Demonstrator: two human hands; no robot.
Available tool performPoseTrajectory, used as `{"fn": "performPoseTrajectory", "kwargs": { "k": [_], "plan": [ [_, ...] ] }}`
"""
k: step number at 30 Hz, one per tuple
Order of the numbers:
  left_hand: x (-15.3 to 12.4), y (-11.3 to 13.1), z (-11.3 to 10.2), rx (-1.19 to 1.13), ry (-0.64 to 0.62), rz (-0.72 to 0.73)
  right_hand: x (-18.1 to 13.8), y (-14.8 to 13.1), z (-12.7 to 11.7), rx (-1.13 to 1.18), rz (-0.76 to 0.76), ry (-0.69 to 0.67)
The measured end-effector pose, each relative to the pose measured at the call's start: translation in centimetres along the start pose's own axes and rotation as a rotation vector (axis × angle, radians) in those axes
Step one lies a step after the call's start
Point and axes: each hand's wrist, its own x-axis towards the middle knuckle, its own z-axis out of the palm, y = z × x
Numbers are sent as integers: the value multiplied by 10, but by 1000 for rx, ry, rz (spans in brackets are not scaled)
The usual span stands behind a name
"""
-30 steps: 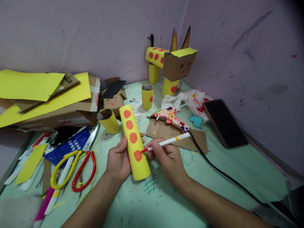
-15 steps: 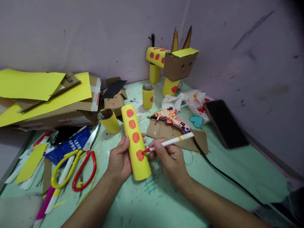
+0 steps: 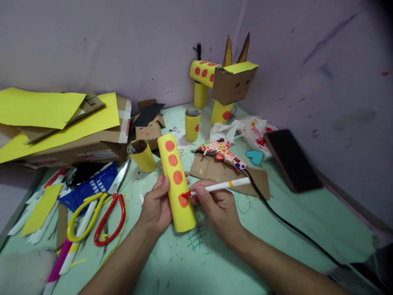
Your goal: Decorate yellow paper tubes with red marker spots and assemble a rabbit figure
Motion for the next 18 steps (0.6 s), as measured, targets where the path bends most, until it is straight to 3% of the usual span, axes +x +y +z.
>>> {"fn": "performPoseTrajectory", "kwargs": {
  "k": [18],
  "plan": [
    [0,1,1,-21,19,-31,-2,-1,-2,15,73,-105]
  ]
}}
